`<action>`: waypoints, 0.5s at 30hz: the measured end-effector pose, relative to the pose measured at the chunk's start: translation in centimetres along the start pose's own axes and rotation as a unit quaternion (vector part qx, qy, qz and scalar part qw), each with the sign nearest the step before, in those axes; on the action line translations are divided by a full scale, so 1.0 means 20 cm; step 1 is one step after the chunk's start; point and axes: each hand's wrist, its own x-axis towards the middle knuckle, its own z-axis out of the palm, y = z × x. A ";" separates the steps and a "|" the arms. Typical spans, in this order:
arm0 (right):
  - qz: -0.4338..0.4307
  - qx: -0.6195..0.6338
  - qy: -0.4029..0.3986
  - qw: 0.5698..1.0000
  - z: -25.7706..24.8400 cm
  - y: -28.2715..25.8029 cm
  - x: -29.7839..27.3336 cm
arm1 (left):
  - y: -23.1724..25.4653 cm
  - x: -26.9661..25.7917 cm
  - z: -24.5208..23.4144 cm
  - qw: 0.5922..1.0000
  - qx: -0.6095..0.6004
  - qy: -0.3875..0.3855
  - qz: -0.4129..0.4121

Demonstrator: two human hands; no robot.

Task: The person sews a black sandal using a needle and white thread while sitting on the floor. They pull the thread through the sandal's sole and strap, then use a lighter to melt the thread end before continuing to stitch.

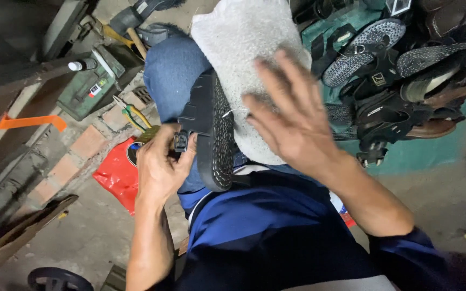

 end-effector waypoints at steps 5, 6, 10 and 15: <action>0.006 0.205 -0.038 0.978 -0.17 -0.10 0.09 | -0.01 0.02 -0.02 0.999 -0.008 0.009 0.047; 0.044 0.329 -0.065 0.941 -0.22 -0.11 0.09 | -0.02 0.03 -0.01 0.998 -0.018 0.013 0.065; 0.117 0.584 -0.087 0.798 -0.18 -0.04 0.08 | -0.02 0.03 0.01 0.998 0.018 0.018 0.065; 0.218 0.687 0.027 0.693 -0.05 0.07 0.20 | -0.02 0.06 0.04 0.993 0.069 0.030 0.090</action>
